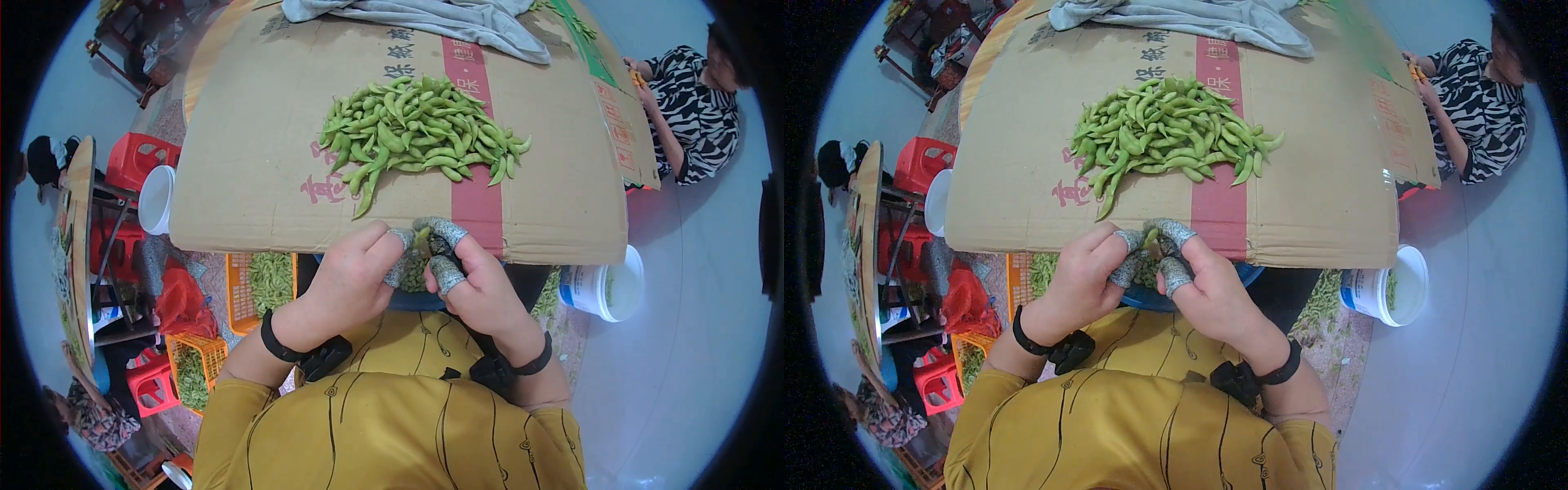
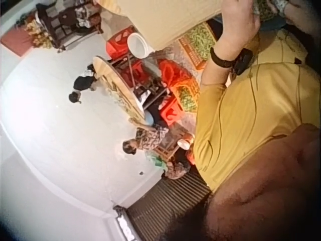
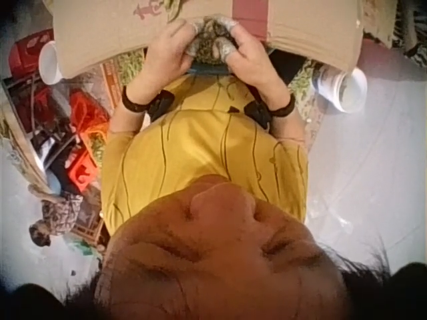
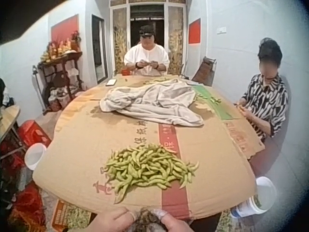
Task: The person picks up edamame pods from a cardboard surface, peels them by hand to release the beans into a blue bowl, and discards the empty pods into a basket.
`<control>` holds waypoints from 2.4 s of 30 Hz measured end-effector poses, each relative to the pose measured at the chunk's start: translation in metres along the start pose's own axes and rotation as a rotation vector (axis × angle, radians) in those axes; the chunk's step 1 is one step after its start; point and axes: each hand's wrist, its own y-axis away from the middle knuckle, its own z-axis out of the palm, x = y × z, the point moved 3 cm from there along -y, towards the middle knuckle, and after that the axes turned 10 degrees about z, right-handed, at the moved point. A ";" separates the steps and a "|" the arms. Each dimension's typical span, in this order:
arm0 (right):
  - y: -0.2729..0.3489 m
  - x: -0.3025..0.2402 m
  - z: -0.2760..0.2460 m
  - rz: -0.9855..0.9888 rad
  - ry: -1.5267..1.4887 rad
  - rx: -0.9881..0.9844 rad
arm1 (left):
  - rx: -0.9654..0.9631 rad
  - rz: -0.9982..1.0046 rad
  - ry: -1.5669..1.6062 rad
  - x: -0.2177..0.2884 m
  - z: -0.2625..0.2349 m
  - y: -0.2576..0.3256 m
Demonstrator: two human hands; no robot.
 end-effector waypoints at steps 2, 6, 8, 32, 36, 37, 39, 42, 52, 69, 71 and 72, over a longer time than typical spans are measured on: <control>0.006 0.003 0.000 0.097 -0.213 -0.065 | -0.022 -0.102 0.256 -0.013 0.003 0.005; 0.017 -0.008 0.000 0.338 -0.585 -0.306 | -0.033 -0.634 1.496 -0.020 0.014 0.018; 0.019 -0.014 -0.001 0.351 -0.586 -0.339 | -0.067 -0.573 1.583 -0.018 0.012 0.018; 0.013 0.000 -0.001 -0.038 0.044 0.105 | -0.219 -0.472 0.835 -0.007 0.013 0.016; 0.008 -0.001 -0.001 -0.523 0.641 0.411 | -0.250 -0.254 0.626 -0.002 0.011 0.011; 0.010 -0.003 -0.001 -0.453 0.653 0.393 | -0.249 -0.256 0.627 -0.002 0.011 0.011; 0.012 0.000 0.001 -0.444 0.678 0.397 | -0.254 -0.207 0.563 0.000 0.010 0.013; 0.016 0.003 0.003 -0.456 0.734 0.387 | -0.217 -0.248 0.486 -0.001 0.007 0.019; 0.030 0.004 0.009 -0.524 0.742 0.515 | -0.194 -0.346 0.325 -0.014 0.007 0.035; 0.017 0.001 0.016 -0.295 0.838 0.317 | -0.069 -0.497 0.794 -0.011 0.001 0.040; 0.015 -0.003 0.014 -0.390 0.769 0.296 | -0.007 -0.551 0.808 -0.019 -0.007 0.052; 0.010 -0.008 0.011 -0.389 0.771 0.294 | 0.055 -0.603 0.822 -0.025 -0.012 0.062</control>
